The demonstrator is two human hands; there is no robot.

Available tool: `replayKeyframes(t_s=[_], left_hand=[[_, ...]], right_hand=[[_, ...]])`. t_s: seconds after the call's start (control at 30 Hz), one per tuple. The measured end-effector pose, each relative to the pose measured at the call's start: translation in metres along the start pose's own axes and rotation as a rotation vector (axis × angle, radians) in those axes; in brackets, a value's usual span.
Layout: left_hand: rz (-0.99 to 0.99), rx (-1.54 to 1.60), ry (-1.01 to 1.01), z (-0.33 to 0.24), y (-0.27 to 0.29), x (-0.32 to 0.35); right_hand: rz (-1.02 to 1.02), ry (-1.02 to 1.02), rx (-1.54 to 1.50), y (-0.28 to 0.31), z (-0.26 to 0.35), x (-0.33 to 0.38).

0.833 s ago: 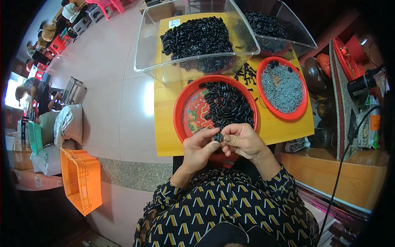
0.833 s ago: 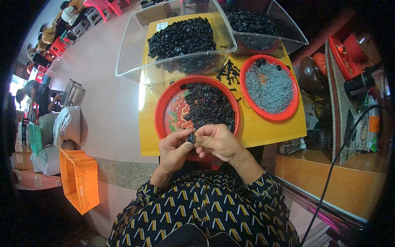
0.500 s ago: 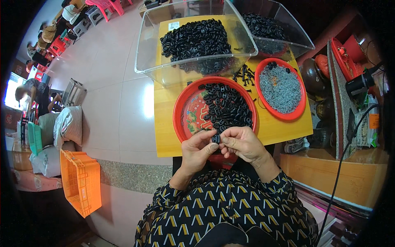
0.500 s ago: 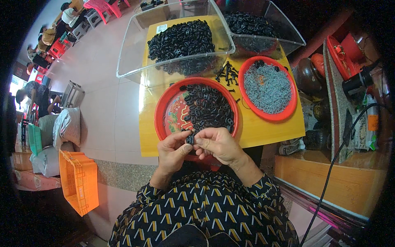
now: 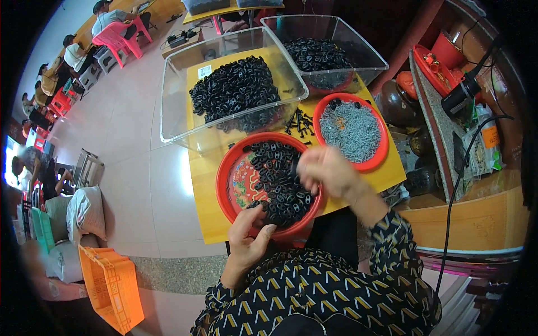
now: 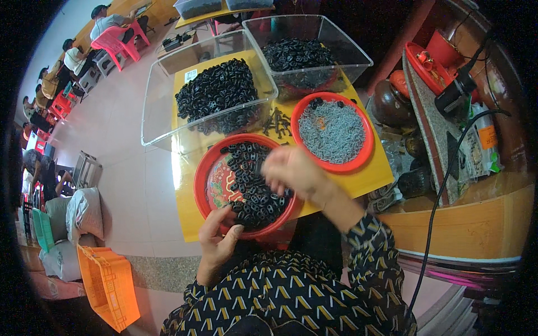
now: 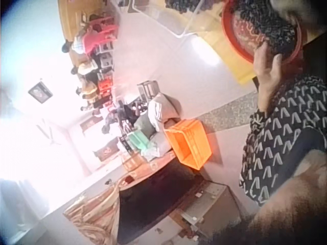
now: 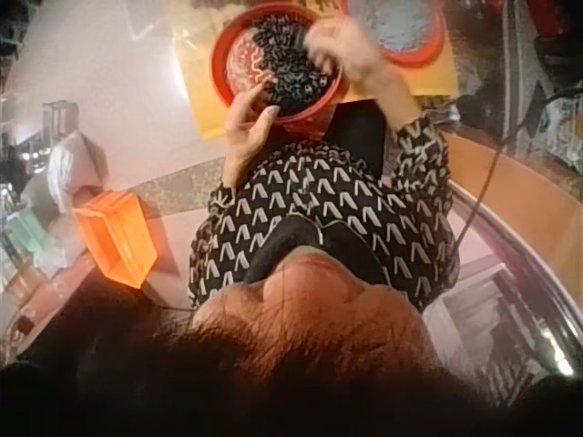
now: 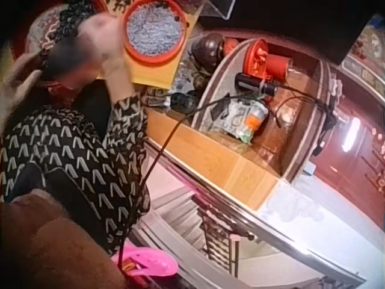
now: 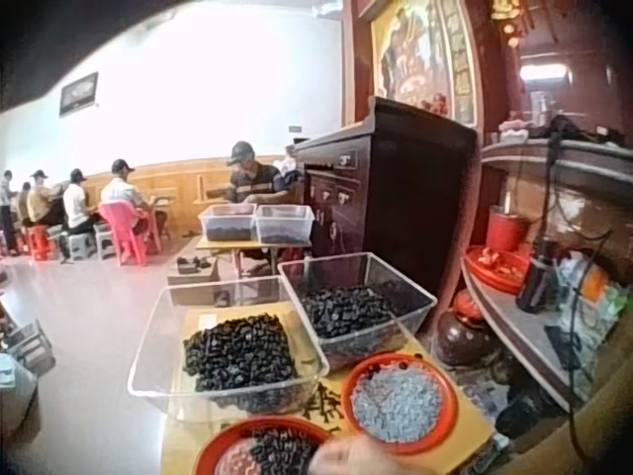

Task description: The person sits at a table and repeatedly picks up small black plastic parts and metal screws from a red tray. They insert the screws into the plastic parts by hand and place the assembled units into a clear plastic bin. The process is repetitive and involves handling small components one at a time.

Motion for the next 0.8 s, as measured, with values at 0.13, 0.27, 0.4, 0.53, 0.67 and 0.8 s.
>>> replayKeyframes(t_s=[0.13, 0.27, 0.4, 0.53, 0.67, 0.8], left_hand=[[-0.085, -0.178, -0.06, -0.006, 0.014, 0.001], [-0.324, -0.37, -0.035, 0.009, 0.041, 0.013], [-0.422, -0.355, 0.042, 0.041, 0.055, 0.023], [-0.466, -0.221, 0.112, 0.061, 0.054, 0.023], [-0.496, -0.117, 0.157, 0.07, 0.055, 0.025], [-0.469, -0.143, 0.166, 0.07, 0.055, 0.024]], right_hand=[[-0.102, 0.5, -0.248, 0.076, 0.114, -0.039], [-0.439, 0.487, 0.439, 0.109, 0.106, -0.031], [-0.401, 0.466, 1.33, 0.098, 0.06, -0.014], [-0.42, 0.354, 1.48, 0.092, 0.043, -0.015], [-0.332, 0.386, 1.509, 0.103, 0.029, -0.028], [-0.331, 0.466, 1.494, 0.126, 0.023, -0.037]])
Point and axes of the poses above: each hand's wrist, its own x-axis away from the middle knuckle, its own y-axis out of the back of the hand, z = x × y, the point moved 9 cm from there along -x, towards the middle knuckle, and after that the axes turned 10 degrees about -x, right-handed, at the moved point
